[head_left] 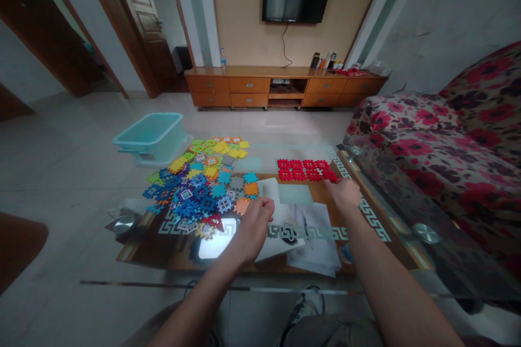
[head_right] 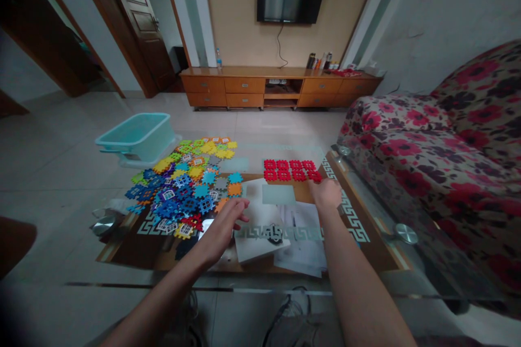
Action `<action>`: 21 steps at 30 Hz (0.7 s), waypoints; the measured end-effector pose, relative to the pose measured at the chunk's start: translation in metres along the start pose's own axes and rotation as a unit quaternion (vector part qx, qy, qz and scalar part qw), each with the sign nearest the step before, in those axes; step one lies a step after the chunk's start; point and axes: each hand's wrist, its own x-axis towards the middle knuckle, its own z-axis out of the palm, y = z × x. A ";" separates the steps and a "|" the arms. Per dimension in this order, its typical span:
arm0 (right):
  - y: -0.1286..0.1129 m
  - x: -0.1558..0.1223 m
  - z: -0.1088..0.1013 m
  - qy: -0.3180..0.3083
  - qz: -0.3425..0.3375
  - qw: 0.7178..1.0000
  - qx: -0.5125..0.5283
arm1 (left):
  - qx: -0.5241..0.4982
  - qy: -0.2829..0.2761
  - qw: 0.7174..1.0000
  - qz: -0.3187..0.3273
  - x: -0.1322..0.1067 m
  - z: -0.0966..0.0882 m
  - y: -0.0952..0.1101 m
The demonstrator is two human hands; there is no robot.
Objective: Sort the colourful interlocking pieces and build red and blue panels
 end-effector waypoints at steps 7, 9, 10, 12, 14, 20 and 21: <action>-0.002 -0.001 0.000 0.002 -0.011 1.000 -0.012 | 0.011 -0.006 1.000 0.007 -0.001 0.000 0.000; -0.002 -0.001 0.000 0.001 -0.013 1.000 -0.015 | 0.012 -0.005 1.000 0.010 -0.001 -0.001 0.001; -0.002 -0.001 0.000 0.000 -0.013 1.000 -0.017 | 0.012 -0.004 1.000 0.012 -0.002 -0.001 0.001; -0.002 -0.001 0.000 -0.003 -0.012 1.000 -0.019 | 0.009 -0.004 1.000 0.015 -0.002 -0.001 0.001; -0.001 -0.002 0.000 0.000 -0.017 1.000 -0.020 | 0.006 -0.005 1.000 0.013 -0.002 -0.001 0.001; 0.001 -0.003 0.003 0.007 -0.023 1.000 0.002 | -0.017 0.000 1.000 0.010 -0.001 -0.001 -0.003; 0.001 -0.003 0.003 0.004 -0.027 1.000 0.007 | -0.021 0.002 1.000 0.012 -0.001 -0.001 -0.003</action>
